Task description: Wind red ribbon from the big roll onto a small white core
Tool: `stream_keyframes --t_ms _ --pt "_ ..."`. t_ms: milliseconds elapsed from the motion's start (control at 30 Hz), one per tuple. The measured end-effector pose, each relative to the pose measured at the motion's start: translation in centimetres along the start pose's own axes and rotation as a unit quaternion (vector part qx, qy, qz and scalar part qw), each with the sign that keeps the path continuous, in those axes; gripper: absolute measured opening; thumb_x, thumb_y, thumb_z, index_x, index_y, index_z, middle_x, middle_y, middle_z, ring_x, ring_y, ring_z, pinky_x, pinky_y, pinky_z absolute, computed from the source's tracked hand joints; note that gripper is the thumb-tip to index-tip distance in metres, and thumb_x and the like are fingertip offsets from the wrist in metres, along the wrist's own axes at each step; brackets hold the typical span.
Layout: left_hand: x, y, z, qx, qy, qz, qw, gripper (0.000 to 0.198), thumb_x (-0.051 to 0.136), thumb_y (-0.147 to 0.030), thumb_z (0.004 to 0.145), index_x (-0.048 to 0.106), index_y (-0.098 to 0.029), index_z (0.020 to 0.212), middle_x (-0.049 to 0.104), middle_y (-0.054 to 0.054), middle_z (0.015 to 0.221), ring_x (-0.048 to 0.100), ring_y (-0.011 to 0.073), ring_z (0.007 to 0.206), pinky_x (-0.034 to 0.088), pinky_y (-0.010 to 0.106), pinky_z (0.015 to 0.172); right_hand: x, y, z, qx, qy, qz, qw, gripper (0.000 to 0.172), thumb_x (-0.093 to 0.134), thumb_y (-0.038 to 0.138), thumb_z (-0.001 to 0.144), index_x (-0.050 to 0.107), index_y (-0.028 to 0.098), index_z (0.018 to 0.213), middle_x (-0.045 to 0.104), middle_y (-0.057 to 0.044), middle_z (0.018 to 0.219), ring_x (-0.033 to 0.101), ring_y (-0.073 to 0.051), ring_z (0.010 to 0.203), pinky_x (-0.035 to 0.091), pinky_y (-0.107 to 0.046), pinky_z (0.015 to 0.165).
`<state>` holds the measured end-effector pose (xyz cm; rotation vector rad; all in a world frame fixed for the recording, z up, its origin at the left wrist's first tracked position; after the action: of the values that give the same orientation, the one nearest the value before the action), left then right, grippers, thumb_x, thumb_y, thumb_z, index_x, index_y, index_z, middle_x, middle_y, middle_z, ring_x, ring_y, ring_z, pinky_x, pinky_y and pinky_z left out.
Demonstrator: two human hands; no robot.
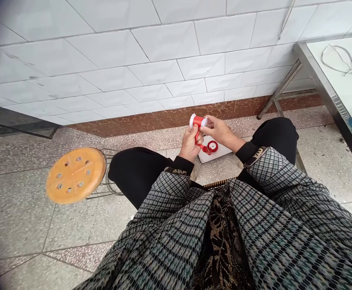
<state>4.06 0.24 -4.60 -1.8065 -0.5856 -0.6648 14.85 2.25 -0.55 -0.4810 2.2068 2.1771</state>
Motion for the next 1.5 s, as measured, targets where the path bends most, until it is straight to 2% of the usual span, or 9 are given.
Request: stream_keyframes --t_ms 100,400,633,800,1000,1200,1300,1400,1500 --pt "-0.2 0.7 -0.2 -0.023 -0.029 -0.003 0.999 0.045 0.082 -0.045 0.081 0.049 -0.018 0.07 0.034 -0.011 0.048 0.025 0.0009 0.037 0.018 0.014 0.035 -0.8 0.3 0.2 0.002 -0.042 0.006 0.999 0.014 0.075 0.025 0.085 0.065 0.019 0.094 0.069 -0.002 0.084 0.069 -0.018 0.076 0.06 -0.033 0.074" --pt "-0.5 0.6 -0.6 0.016 -0.03 0.024 0.999 0.042 0.084 -0.045 0.079 0.052 -0.018 0.075 0.039 -0.01 0.051 0.028 0.0015 0.039 0.017 0.015 0.037 -0.8 0.3 -0.1 0.123 -0.041 0.19 0.973 0.012 0.077 0.026 0.09 0.068 0.018 0.087 0.069 0.003 0.068 0.066 -0.009 0.06 0.058 -0.017 0.06" --pt "-0.9 -0.1 -0.5 0.086 -0.057 0.091 0.99 0.039 0.083 -0.045 0.078 0.055 -0.018 0.073 0.045 -0.01 0.048 0.029 0.0026 0.037 0.018 0.018 0.038 0.4 -0.8 -1.0 0.208 -0.04 0.29 0.934 0.034 0.053 0.024 0.108 0.066 0.012 0.078 0.069 -0.006 0.06 0.068 -0.012 0.052 0.06 -0.019 0.056" --pt "-1.1 -1.0 -0.7 0.148 -0.082 0.145 0.975 0.023 0.083 -0.032 0.079 0.065 -0.017 0.077 0.05 -0.008 0.052 0.035 0.0029 0.042 0.023 0.018 0.042 0.4 -1.3 -1.1 0.229 -0.056 0.337 0.911 0.032 0.052 0.024 0.108 0.067 0.01 0.084 0.071 -0.007 0.064 0.067 -0.011 0.052 0.059 -0.018 0.054" --pt "-1.1 0.2 -0.3 0.098 -0.063 0.096 0.988 0.035 0.085 -0.041 0.076 0.059 -0.018 0.075 0.043 -0.011 0.046 0.026 0.0018 0.036 0.016 0.018 0.038 1.1 -2.0 -1.3 0.256 -0.038 0.364 0.895 0.033 0.049 0.027 0.109 0.068 0.01 0.088 0.07 -0.006 0.064 0.066 -0.011 0.052 0.059 -0.018 0.054" --pt "-0.1 0.2 0.0 0.04 0.014 0.056 0.998 0.061 0.094 -0.036 0.065 0.063 -0.024 0.116 0.051 -0.012 0.055 0.024 0.0008 0.035 0.011 0.019 0.036 2.3 -2.6 -2.1 0.337 0.043 0.357 0.87 0.039 0.044 0.038 0.108 0.068 0.012 0.091 0.067 -0.006 0.06 0.056 -0.009 0.044 0.053 -0.014 0.044" --pt "0.2 0.4 0.0 0.012 0.048 0.055 0.997 0.065 0.096 -0.033 0.06 0.063 -0.024 0.115 0.048 -0.013 0.054 0.025 0.0007 0.035 0.011 0.018 0.037 2.7 -2.8 -2.7 0.371 0.089 0.347 0.857 0.045 0.044 0.048 0.107 0.066 0.013 0.09 0.063 -0.004 0.057 0.049 -0.007 0.039 0.047 -0.012 0.038" --pt "-0.2 0.4 0.1 0.022 0.038 0.04 0.998 0.059 0.096 -0.04 0.059 0.061 -0.022 0.103 0.051 -0.012 0.057 0.024 -0.0002 0.036 0.011 0.017 0.037 2.6 -2.8 -2.9 0.358 0.11 0.302 0.877 0.048 0.05 0.057 0.103 0.066 0.014 0.089 0.063 -0.005 0.06 0.052 -0.009 0.042 0.048 -0.014 0.038" --pt "-0.6 0.8 0.2 0.019 0.006 0.016 1.0 0.052 0.094 -0.045 0.064 0.057 -0.02 0.091 0.041 -0.014 0.051 0.02 -0.0001 0.036 0.011 0.017 0.036 1.7 -1.9 -1.6 0.244 0.089 0.223 0.94 0.032 0.07 0.046 0.093 0.066 0.015 0.099 0.071 -0.008 0.083 0.066 -0.013 0.061 0.059 -0.021 0.051"
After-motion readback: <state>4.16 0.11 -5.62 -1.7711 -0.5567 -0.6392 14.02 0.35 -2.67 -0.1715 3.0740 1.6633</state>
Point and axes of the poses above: each hand's wrist, its own z-axis towards the middle knuckle, its own x-axis out of the palm, y = z × x, the point moved 10 cm from there along z, towards the middle knuckle
